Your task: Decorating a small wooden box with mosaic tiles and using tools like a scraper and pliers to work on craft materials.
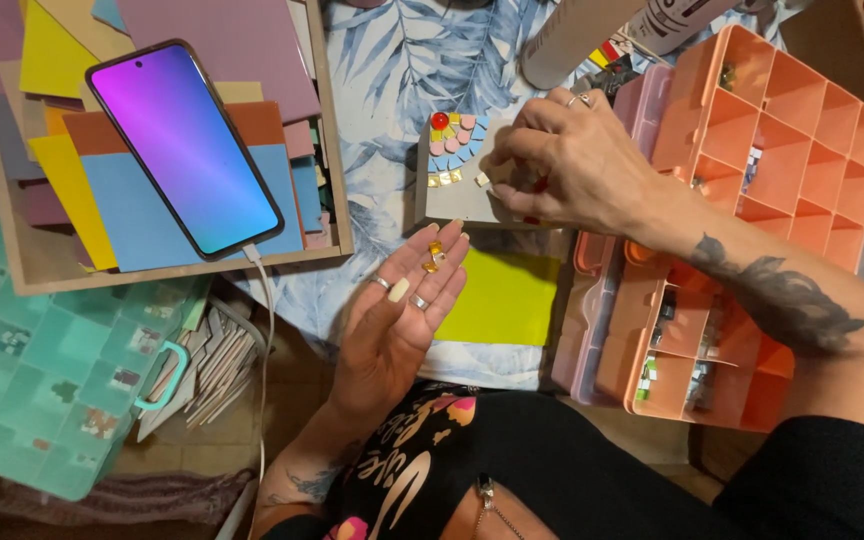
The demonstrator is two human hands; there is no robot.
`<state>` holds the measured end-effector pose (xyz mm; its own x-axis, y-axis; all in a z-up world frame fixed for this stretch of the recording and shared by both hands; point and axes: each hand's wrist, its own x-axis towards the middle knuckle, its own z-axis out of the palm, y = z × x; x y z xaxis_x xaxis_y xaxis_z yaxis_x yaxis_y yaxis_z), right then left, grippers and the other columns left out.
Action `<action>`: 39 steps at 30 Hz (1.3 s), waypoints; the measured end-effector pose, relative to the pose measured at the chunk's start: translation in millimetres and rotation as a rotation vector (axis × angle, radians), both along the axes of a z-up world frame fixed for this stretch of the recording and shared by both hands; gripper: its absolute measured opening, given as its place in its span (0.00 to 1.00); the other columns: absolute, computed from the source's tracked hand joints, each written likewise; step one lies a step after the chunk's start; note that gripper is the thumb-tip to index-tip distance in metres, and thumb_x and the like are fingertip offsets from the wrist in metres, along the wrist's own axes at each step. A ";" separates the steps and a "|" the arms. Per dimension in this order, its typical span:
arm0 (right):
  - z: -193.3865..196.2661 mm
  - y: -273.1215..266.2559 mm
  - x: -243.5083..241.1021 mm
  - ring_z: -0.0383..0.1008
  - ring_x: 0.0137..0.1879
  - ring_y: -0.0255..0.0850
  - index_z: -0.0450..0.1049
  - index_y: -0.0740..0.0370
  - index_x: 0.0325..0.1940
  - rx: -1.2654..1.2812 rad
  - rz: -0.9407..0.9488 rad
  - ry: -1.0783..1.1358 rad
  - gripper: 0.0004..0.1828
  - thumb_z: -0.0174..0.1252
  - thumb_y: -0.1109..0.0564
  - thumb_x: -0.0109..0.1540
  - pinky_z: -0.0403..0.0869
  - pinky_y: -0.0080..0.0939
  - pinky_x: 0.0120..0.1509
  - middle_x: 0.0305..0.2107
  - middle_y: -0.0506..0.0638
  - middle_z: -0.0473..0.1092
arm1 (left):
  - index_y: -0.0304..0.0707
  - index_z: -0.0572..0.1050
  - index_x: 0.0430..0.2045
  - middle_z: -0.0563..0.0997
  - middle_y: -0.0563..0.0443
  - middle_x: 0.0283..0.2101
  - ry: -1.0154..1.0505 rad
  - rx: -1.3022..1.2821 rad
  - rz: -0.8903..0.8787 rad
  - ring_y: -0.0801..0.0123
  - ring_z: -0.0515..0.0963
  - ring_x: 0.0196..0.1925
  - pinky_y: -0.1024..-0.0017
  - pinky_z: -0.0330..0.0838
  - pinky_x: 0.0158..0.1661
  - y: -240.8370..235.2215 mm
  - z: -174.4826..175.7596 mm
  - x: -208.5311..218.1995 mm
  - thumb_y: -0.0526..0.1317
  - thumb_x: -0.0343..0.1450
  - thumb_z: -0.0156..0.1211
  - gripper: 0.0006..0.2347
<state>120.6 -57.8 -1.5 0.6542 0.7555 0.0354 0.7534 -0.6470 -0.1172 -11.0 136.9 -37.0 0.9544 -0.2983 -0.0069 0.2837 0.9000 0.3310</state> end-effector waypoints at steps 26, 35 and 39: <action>1.9 -7.9 -8.1 0.61 0.33 0.42 0.70 0.56 0.34 -0.004 0.004 0.066 0.13 0.56 0.46 0.52 0.57 0.43 0.36 0.26 0.48 0.64 | 0.25 0.49 0.52 0.48 0.31 0.60 -0.001 0.018 -0.005 0.47 0.48 0.64 0.62 0.43 0.61 -2.2 -1.9 -2.2 0.37 0.67 0.47 0.23; -6.6 1.8 -3.9 0.62 0.33 0.41 0.70 0.53 0.33 -0.011 0.060 -0.026 0.11 0.54 0.46 0.53 0.55 0.43 0.34 0.27 0.46 0.65 | 0.24 0.49 0.52 0.48 0.30 0.60 -0.002 0.020 -0.001 0.47 0.47 0.63 0.62 0.44 0.61 -1.2 -2.1 -2.5 0.36 0.67 0.45 0.22; -10.5 4.2 2.1 0.60 0.34 0.40 0.71 0.52 0.33 0.023 0.062 -0.091 0.09 0.56 0.47 0.54 0.53 0.42 0.35 0.27 0.45 0.64 | 0.24 0.49 0.52 0.47 0.30 0.60 0.008 0.000 -0.003 0.46 0.47 0.63 0.62 0.43 0.61 -1.3 -2.6 -1.9 0.35 0.67 0.46 0.22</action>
<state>122.7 -53.6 -12.1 0.5995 0.7927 0.1106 0.8002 -0.5967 -0.0612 -12.8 135.6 -39.7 0.9536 -0.3007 -0.0148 0.2886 0.8992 0.3289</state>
